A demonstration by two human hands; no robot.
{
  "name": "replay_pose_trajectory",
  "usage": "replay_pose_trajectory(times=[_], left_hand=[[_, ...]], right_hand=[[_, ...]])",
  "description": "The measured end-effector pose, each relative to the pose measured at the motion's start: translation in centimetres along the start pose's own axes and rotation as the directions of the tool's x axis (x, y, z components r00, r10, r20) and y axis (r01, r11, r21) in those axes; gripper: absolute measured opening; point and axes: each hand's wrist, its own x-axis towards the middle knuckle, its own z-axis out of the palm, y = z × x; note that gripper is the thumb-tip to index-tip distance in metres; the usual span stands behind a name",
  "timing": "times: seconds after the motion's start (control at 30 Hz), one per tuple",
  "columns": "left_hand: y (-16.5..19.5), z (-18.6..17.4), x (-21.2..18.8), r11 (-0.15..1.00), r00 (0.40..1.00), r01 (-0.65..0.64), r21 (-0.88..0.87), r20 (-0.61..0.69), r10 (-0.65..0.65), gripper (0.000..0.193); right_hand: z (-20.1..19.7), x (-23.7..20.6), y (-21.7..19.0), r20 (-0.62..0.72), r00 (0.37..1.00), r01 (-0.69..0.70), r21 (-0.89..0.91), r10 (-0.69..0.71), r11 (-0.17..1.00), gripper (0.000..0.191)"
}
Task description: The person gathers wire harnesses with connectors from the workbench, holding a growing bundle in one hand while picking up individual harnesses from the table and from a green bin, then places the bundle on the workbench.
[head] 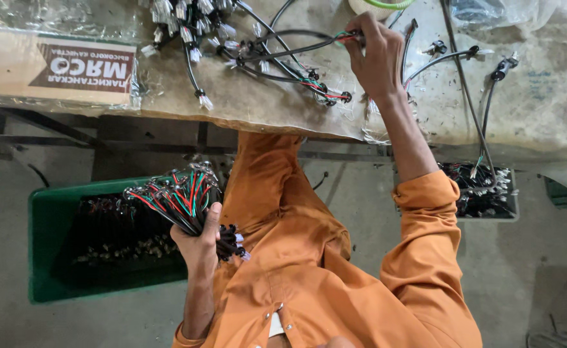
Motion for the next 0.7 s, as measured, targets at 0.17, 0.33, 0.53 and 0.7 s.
replay_pose_trajectory(times=[0.17, 0.33, 0.53, 0.7], left_hand=[[-0.3, -0.1, 0.1, 1.0, 0.999, 0.004, -0.005, -0.033, -0.004, 0.02], [-1.0, -0.1, 0.0, 0.993, 1.0, 0.005, -0.114, -0.026, -0.009, 0.017], [-0.8, -0.8, -0.4, 0.984, 0.987, -0.086, -0.154, 0.118, 0.105, 0.013], [1.2, -1.0, -1.3, 0.943, 0.921, -0.287, -0.171, 0.223, 0.32, 0.023]], right_hand=[[-0.4, 0.2, -0.9, 0.074, 0.989, -0.144, 0.251, 0.129, 0.957, 0.014], [-1.2, 0.6, -3.2, 0.391, 0.901, -0.427, 0.721, 0.188, 0.545, 0.028], [-3.9, -1.0, -10.4, 0.264, 0.963, -0.182, 0.464, 0.061, 0.867, 0.021], [-7.5, -3.5, -17.4, 0.313, 0.92, 0.02, 0.565, -0.236, 0.825, 0.022]])
